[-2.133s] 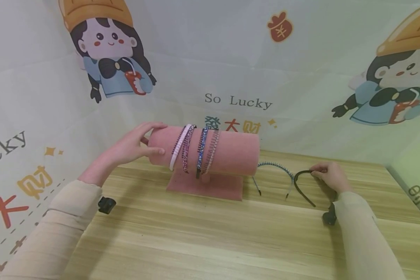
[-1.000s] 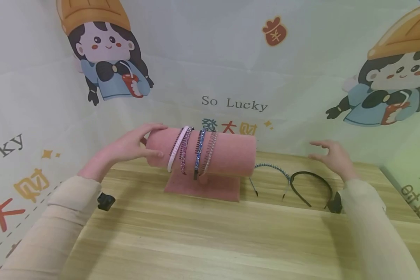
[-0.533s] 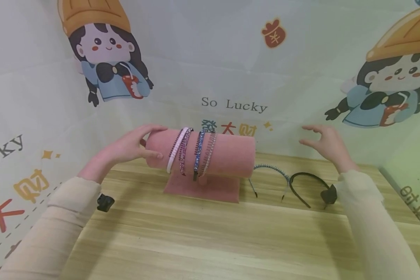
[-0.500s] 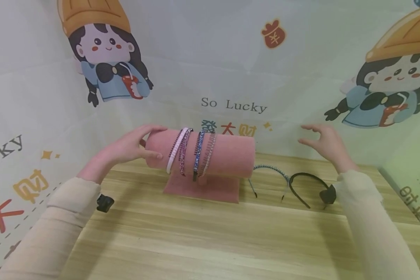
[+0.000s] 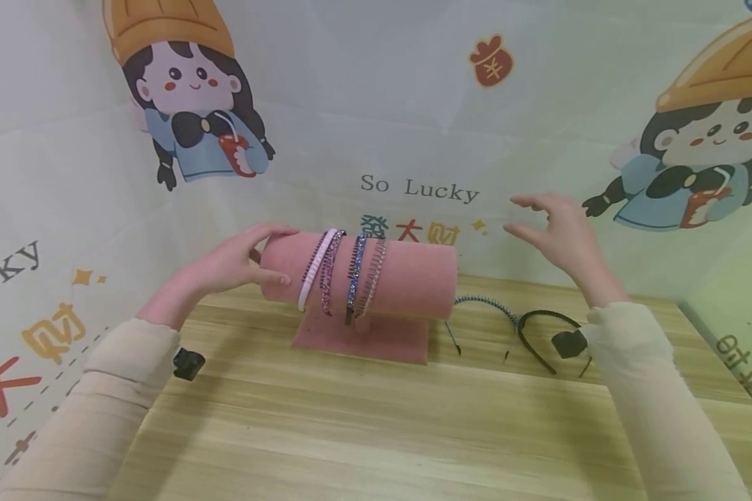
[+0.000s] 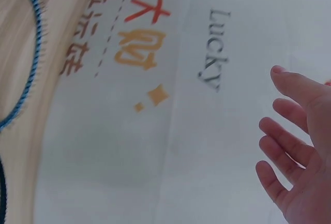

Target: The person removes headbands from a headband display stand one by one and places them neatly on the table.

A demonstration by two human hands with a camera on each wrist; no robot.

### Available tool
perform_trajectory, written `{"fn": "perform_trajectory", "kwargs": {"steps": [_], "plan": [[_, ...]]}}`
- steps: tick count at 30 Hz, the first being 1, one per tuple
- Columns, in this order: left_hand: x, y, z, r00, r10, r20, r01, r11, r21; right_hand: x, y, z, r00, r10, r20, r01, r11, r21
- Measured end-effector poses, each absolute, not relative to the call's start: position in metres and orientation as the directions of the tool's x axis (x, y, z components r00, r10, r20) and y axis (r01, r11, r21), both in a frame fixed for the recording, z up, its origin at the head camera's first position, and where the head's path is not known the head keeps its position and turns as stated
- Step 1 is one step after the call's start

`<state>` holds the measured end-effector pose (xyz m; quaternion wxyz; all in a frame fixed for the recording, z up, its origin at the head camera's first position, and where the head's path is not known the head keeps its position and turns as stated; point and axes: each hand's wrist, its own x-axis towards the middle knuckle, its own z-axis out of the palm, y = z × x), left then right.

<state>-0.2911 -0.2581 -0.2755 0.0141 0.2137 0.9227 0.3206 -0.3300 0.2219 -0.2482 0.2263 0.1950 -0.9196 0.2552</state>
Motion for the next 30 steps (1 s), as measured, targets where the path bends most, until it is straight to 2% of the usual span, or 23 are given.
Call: {"fn": "perform_trajectory", "kwargs": {"steps": [9, 14, 19, 30], "plan": [[-0.29, -0.258, -0.275, -0.911, 0.397, 0.107, 0.377, 0.702, 0.604, -0.314, 0.185, -0.229, -0.791, -0.261, 0.554, -0.515, 0.772, -0.372], [-0.289, -0.257, -0.275, -0.912, 0.395, 0.11, 0.38, 0.713, 0.59, -0.306, 0.167, -0.221, -0.79, -0.257, 0.556, -0.53, 0.742, -0.411], [-0.288, -0.256, -0.275, -0.913, 0.394, 0.107, 0.376, 0.712, 0.593, -0.299, 0.154, -0.219, -0.782, -0.237, 0.577, -0.55, 0.698, -0.458], [-0.287, -0.259, -0.276, -0.922, 0.382, 0.065, 0.342, 0.725, 0.598, -0.288, 0.124, -0.224, -0.754, -0.232, 0.614, -0.592, 0.644, -0.485]]}}
